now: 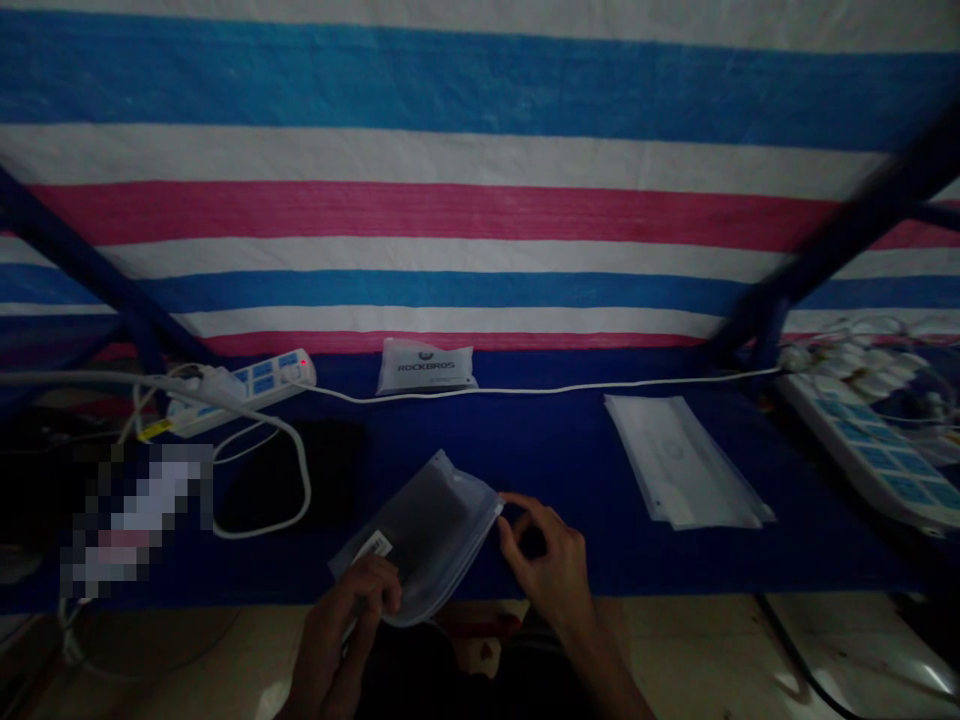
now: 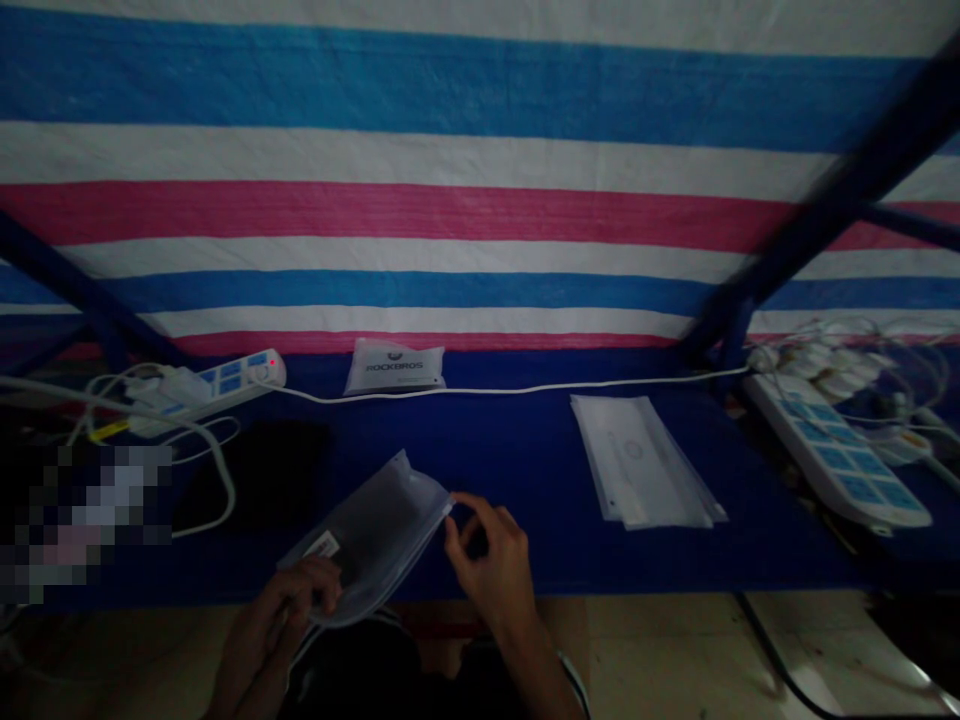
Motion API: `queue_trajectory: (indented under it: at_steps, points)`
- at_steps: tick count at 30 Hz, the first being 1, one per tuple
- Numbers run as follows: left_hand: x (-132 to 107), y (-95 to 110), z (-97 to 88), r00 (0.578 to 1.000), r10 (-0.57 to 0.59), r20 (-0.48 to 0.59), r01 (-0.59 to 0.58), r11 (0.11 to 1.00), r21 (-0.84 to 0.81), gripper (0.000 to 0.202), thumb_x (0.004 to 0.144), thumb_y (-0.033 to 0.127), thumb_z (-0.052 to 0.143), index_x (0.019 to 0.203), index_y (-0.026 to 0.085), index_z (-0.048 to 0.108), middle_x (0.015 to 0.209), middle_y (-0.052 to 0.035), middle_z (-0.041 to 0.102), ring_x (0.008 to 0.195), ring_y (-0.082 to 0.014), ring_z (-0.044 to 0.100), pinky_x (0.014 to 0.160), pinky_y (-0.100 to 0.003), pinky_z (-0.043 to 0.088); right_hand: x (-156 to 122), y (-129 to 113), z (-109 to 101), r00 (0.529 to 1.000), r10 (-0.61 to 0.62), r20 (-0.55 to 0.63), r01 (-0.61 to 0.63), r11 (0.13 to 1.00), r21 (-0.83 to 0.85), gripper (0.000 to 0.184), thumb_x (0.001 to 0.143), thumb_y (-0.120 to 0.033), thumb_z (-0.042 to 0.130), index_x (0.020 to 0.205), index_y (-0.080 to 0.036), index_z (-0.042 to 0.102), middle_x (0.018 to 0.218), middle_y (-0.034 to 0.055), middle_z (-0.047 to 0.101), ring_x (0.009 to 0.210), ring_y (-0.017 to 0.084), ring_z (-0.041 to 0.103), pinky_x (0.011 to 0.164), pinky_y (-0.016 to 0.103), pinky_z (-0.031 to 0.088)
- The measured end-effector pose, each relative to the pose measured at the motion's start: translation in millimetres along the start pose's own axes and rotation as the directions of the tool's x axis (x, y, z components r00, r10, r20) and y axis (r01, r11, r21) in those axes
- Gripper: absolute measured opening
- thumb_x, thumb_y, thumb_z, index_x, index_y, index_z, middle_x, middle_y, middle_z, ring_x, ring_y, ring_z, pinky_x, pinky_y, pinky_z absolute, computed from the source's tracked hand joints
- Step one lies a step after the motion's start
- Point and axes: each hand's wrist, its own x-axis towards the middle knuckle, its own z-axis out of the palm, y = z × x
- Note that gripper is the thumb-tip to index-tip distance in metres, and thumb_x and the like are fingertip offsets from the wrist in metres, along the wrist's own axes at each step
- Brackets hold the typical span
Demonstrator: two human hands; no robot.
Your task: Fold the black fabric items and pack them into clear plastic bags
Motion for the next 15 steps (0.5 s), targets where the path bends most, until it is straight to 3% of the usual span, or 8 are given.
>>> queue_trajectory:
  at_steps: [15]
  points:
    - [-1.1,-2.8,0.6,1.000,-0.004,-0.024,0.005,0.999,0.052,0.028,0.109,0.036,0.046,0.092,0.022,0.063,0.085,-0.0053,0.069,0.092,-0.0213,0.069,0.082,-0.028,0.053,0.2,3.3,0.3,0.998,0.011,-0.062,-0.011,1.000,0.001,0.020,0.095,-0.031,0.066,0.108,-0.023,0.079,0.062,-0.0046,0.068,0.058,0.015,0.068,0.063,0.026,0.054]
